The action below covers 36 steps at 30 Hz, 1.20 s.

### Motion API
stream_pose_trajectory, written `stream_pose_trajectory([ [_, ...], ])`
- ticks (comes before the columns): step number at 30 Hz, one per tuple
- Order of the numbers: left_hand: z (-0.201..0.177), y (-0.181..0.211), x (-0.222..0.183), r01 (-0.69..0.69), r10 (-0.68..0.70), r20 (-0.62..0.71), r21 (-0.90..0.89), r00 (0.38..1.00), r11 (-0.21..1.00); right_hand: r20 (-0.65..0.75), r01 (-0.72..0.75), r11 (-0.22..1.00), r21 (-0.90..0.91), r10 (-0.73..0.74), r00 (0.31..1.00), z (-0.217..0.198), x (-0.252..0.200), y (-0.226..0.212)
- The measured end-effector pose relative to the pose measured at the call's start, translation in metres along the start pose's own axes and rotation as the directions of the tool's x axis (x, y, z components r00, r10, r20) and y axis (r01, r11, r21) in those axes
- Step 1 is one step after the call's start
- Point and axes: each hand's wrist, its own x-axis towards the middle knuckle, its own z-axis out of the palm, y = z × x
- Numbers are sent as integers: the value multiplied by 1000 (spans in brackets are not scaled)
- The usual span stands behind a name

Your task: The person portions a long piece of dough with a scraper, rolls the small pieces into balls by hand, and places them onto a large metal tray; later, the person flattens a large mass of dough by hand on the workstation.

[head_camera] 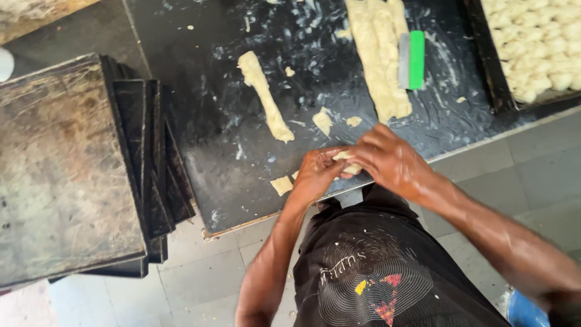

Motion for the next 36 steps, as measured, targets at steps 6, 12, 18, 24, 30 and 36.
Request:
stream_pose_trajectory([
  [6, 3, -5, -9, 23, -13, 44, -235, 999, 972, -203, 113, 990, -80, -127, 971, 15, -22, -2],
  [12, 39, 13, 3, -212, 212, -33, 5, 977, 977, 189, -420, 402, 813, 501, 845, -5, -26, 38],
  [18, 57, 38, 30, -153, 346, -59, 819, 936, 553, 405, -400, 564, 723, 123, 906, -46, -29, 63],
  [24, 81, 20, 65, 56, 51, -192, 511, 980, 858, 438, -520, 802, 292, 371, 818, -94, -21, 116],
  [30, 135, 7, 138, 192, -162, -127, 282, 979, 940, -223, -91, 994, 60, 102, 969, -109, -71, 129],
  [36, 213, 11, 190, 187, -225, 165, 218, 960, 958, -425, -221, 962, 159, 269, 864, -143, -126, 178],
])
